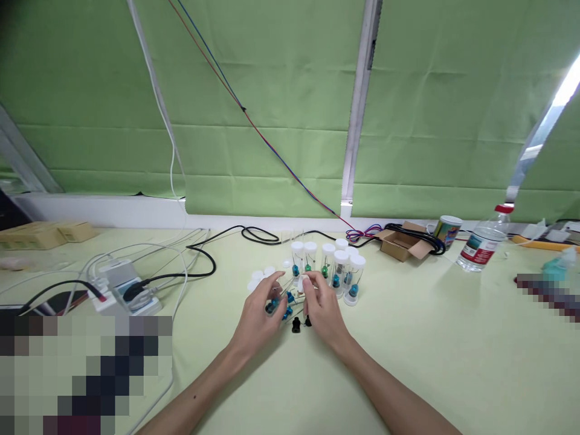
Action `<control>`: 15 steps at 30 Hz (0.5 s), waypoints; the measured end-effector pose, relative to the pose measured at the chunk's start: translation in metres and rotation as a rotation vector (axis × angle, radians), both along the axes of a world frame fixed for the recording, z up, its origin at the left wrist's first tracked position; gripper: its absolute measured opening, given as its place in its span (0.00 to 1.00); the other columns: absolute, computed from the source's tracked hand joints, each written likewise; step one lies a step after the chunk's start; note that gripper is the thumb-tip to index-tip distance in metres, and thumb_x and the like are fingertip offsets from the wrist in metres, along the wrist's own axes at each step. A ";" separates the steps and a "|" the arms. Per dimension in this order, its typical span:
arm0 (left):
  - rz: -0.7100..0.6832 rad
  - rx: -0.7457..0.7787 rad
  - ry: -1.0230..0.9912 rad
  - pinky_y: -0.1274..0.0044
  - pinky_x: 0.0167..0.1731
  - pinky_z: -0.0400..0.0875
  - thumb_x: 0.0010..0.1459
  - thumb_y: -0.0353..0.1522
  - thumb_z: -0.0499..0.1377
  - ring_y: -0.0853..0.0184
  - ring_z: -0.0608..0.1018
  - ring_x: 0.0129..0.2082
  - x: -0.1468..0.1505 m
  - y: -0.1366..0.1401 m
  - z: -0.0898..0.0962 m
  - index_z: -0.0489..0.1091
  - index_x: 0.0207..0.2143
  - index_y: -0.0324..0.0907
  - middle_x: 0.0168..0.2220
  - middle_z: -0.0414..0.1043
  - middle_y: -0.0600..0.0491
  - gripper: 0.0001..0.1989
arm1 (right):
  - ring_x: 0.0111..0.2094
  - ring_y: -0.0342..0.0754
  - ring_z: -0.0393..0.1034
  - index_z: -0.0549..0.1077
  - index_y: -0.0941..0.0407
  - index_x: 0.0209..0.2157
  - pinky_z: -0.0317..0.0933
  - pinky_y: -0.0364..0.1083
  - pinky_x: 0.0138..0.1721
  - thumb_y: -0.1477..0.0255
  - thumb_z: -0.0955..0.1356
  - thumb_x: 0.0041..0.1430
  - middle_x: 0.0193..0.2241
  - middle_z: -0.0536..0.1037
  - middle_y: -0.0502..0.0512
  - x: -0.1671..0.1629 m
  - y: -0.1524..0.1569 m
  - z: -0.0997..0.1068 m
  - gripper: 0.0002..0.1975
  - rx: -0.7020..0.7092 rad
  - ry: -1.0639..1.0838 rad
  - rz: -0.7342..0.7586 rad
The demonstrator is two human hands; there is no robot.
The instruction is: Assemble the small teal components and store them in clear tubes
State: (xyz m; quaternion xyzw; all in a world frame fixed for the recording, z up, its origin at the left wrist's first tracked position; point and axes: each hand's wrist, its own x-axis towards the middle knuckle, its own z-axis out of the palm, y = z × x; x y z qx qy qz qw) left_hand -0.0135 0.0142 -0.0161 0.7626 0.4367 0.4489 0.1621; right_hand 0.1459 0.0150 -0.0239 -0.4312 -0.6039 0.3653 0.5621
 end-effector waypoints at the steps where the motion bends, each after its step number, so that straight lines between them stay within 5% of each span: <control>1: -0.014 0.002 0.018 0.73 0.41 0.68 0.60 0.27 0.52 0.67 0.72 0.36 0.000 -0.001 0.000 0.60 0.57 0.46 0.37 0.68 0.52 0.22 | 0.18 0.43 0.62 0.66 0.53 0.42 0.57 0.43 0.20 0.57 0.59 0.67 0.20 0.65 0.45 0.000 0.001 0.000 0.14 -0.003 0.014 0.005; 15: -0.117 -0.045 0.129 0.75 0.36 0.68 0.61 0.27 0.51 0.67 0.70 0.33 0.001 -0.005 0.004 0.60 0.60 0.48 0.37 0.66 0.51 0.25 | 0.15 0.41 0.56 0.67 0.54 0.38 0.52 0.41 0.17 0.57 0.61 0.65 0.17 0.60 0.43 -0.001 -0.002 0.006 0.15 0.000 0.061 0.075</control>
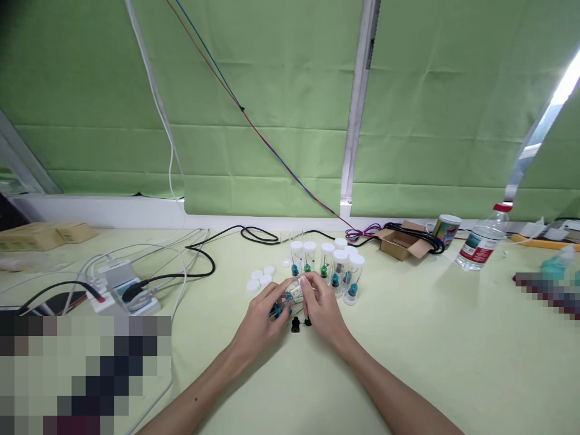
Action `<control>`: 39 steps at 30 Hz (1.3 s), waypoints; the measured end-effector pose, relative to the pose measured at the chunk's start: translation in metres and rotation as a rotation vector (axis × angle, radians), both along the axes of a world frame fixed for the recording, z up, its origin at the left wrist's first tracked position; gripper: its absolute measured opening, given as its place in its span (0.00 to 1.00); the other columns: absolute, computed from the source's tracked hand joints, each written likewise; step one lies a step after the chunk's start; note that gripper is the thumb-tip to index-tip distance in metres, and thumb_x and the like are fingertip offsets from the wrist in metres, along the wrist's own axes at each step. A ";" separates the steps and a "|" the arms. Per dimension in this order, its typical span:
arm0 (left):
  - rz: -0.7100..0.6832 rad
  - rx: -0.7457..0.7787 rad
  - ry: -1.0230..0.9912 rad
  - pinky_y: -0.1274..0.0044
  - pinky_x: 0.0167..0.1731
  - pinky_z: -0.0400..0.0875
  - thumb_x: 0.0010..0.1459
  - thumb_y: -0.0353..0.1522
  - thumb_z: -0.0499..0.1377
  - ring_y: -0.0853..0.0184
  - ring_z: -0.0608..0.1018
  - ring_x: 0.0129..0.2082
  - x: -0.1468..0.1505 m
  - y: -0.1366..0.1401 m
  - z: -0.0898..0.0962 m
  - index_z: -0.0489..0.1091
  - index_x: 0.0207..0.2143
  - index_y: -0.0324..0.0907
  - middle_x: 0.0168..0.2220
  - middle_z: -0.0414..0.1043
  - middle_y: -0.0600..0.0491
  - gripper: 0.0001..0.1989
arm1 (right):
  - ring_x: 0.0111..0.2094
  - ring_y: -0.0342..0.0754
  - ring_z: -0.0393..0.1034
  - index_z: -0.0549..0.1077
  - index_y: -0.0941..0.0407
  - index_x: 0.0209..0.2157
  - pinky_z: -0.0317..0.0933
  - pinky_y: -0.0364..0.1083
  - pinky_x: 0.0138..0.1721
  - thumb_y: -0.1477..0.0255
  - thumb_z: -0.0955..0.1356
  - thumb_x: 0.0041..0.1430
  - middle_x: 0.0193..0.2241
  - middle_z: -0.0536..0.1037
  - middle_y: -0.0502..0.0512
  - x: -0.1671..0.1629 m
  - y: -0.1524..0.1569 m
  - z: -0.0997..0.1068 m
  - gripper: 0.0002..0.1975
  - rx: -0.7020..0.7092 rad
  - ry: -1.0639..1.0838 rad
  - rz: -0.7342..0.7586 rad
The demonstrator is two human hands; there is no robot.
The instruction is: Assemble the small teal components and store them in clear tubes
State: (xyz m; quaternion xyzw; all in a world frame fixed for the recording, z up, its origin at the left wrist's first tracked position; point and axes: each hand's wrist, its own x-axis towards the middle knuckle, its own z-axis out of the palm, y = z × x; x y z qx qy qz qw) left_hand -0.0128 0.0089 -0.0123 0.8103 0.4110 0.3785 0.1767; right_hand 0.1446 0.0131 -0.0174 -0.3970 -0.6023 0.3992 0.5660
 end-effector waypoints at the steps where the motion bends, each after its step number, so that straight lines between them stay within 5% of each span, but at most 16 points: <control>1: -0.007 0.001 0.008 0.75 0.36 0.68 0.61 0.27 0.51 0.67 0.70 0.33 0.000 0.000 0.000 0.60 0.60 0.48 0.37 0.66 0.51 0.25 | 0.15 0.41 0.56 0.67 0.54 0.37 0.52 0.41 0.17 0.57 0.61 0.65 0.17 0.60 0.43 0.000 0.000 0.000 0.15 0.001 -0.002 0.001; 39: -0.027 0.011 0.098 0.75 0.36 0.70 0.61 0.25 0.49 0.65 0.71 0.37 -0.004 -0.001 -0.002 0.54 0.64 0.50 0.40 0.66 0.49 0.30 | 0.19 0.41 0.55 0.70 0.55 0.36 0.52 0.41 0.19 0.57 0.65 0.60 0.21 0.59 0.44 0.005 0.003 -0.007 0.15 0.035 -0.106 -0.068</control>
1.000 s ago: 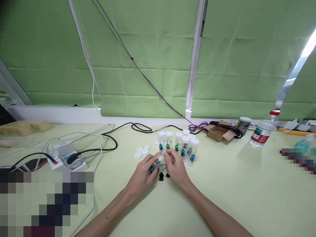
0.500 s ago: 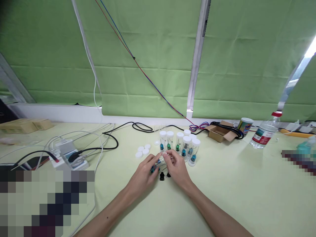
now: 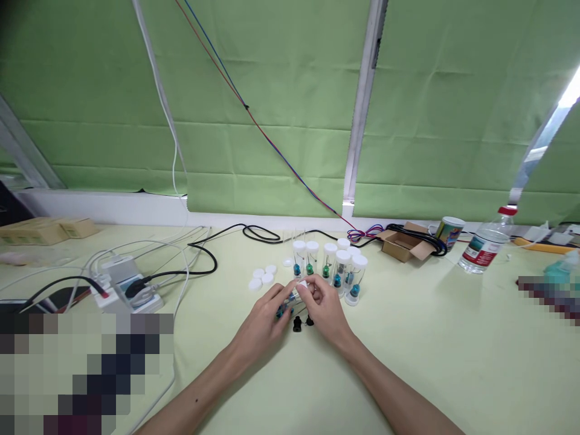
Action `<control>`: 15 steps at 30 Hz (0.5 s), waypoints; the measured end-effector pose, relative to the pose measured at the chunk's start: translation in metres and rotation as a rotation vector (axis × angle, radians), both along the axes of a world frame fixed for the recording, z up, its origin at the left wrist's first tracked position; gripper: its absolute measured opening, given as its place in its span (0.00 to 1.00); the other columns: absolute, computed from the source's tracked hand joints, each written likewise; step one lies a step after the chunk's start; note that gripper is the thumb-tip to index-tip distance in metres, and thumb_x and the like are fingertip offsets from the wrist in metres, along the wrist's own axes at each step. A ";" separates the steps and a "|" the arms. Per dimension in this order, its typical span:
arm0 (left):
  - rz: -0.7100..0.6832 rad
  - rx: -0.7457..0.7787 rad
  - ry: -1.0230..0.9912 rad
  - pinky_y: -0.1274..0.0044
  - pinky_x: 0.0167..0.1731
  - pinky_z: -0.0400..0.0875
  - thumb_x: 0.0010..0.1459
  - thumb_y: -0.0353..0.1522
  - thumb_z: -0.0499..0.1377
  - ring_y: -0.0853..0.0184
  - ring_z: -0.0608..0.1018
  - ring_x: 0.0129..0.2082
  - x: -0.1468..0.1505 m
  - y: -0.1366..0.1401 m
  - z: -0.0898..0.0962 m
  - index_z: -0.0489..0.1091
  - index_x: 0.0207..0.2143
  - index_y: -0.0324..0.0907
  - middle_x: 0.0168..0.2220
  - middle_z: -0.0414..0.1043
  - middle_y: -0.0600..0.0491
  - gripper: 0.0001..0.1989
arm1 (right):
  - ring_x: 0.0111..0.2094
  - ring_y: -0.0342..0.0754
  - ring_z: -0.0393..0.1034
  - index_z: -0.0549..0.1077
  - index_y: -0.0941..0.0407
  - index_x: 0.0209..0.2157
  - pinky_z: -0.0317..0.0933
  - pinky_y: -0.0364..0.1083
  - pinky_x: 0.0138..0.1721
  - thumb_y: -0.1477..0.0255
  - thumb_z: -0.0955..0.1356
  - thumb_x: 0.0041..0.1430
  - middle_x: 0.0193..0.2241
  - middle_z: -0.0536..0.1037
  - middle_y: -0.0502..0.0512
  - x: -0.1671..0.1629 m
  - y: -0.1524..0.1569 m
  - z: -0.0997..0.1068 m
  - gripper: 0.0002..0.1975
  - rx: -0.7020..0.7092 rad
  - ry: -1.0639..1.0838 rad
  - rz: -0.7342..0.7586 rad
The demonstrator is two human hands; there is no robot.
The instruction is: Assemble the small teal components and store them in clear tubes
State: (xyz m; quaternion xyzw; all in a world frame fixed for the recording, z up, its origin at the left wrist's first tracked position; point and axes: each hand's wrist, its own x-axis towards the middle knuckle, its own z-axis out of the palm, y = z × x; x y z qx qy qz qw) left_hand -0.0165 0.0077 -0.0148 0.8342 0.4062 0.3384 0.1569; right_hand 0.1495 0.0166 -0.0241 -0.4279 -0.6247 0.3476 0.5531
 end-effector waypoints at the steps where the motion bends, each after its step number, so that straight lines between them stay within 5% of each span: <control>1: 0.001 0.001 0.001 0.75 0.36 0.70 0.61 0.25 0.49 0.65 0.71 0.37 0.000 0.000 0.000 0.54 0.64 0.50 0.40 0.66 0.49 0.30 | 0.19 0.41 0.55 0.70 0.55 0.36 0.52 0.41 0.19 0.57 0.65 0.60 0.21 0.59 0.44 0.000 0.000 0.000 0.15 0.000 -0.003 0.002; 15: 0.005 -0.001 0.014 0.75 0.36 0.69 0.60 0.25 0.49 0.65 0.71 0.36 0.000 0.001 0.000 0.55 0.64 0.50 0.40 0.65 0.49 0.30 | 0.19 0.41 0.56 0.70 0.55 0.38 0.52 0.41 0.20 0.58 0.65 0.60 0.20 0.60 0.44 0.001 0.000 0.002 0.15 -0.006 -0.018 0.026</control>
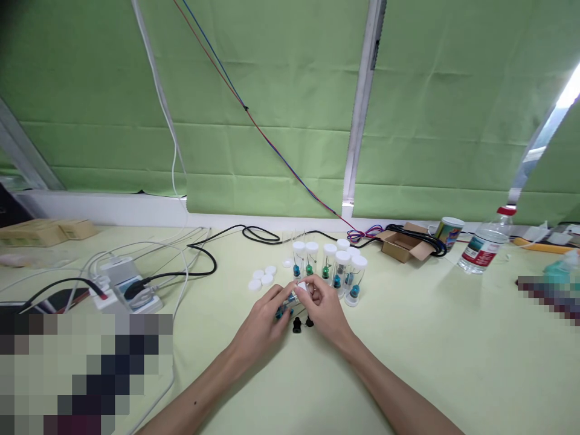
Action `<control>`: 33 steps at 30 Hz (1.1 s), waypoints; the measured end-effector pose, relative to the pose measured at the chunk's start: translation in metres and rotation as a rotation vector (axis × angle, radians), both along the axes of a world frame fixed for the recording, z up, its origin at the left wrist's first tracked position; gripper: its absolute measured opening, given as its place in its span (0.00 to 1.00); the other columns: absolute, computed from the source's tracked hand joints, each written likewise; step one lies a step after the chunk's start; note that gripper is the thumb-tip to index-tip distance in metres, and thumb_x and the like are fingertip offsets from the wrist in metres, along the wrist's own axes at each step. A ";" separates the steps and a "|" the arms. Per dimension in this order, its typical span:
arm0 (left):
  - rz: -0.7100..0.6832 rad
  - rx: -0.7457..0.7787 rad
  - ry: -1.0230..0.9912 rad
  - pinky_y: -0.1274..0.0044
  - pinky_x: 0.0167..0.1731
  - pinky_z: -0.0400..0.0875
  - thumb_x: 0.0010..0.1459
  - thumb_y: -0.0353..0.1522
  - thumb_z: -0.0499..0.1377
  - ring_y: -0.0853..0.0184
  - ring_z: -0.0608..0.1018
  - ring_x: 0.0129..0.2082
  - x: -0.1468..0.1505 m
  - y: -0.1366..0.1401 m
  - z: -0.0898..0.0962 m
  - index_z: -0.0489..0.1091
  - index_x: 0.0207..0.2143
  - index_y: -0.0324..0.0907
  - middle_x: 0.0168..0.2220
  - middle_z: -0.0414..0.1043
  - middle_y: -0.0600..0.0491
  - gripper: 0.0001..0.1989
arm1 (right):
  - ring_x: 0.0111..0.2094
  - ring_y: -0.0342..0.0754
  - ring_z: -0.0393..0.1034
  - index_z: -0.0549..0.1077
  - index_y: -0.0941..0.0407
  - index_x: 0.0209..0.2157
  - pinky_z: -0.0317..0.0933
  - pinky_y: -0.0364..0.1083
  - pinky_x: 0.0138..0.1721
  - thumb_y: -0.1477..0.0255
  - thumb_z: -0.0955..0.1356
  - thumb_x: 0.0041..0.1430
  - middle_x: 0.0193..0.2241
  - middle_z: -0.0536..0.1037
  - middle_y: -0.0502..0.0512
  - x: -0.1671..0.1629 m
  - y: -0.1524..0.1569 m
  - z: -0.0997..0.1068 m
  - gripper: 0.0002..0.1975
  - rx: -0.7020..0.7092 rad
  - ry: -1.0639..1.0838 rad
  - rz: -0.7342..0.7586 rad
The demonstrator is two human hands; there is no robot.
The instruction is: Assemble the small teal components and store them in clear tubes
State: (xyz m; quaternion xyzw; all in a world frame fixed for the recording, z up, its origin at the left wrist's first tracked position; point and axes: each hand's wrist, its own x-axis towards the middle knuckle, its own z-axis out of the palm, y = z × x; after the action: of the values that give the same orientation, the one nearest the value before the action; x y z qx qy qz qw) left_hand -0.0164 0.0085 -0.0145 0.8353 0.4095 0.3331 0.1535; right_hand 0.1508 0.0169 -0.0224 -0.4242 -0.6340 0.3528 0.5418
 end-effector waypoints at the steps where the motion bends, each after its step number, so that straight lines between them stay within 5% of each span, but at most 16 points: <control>1: 0.002 -0.005 0.006 0.75 0.37 0.69 0.60 0.25 0.49 0.65 0.71 0.37 0.000 0.000 0.000 0.55 0.64 0.50 0.40 0.65 0.49 0.30 | 0.19 0.41 0.56 0.70 0.55 0.38 0.52 0.41 0.20 0.58 0.66 0.60 0.20 0.60 0.44 0.000 0.000 0.000 0.14 0.002 0.001 0.002; 33: 0.000 -0.036 0.001 0.76 0.36 0.67 0.60 0.23 0.50 0.67 0.69 0.34 0.000 -0.002 0.003 0.56 0.63 0.52 0.38 0.64 0.52 0.30 | 0.22 0.42 0.58 0.70 0.55 0.40 0.54 0.41 0.22 0.62 0.65 0.62 0.23 0.60 0.46 0.002 -0.002 0.002 0.11 0.052 -0.065 0.029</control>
State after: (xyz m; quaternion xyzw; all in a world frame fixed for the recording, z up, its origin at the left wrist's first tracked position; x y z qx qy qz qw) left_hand -0.0160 0.0069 -0.0115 0.8326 0.4154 0.3252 0.1685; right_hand 0.1528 0.0152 -0.0201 -0.4123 -0.6663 0.3299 0.5265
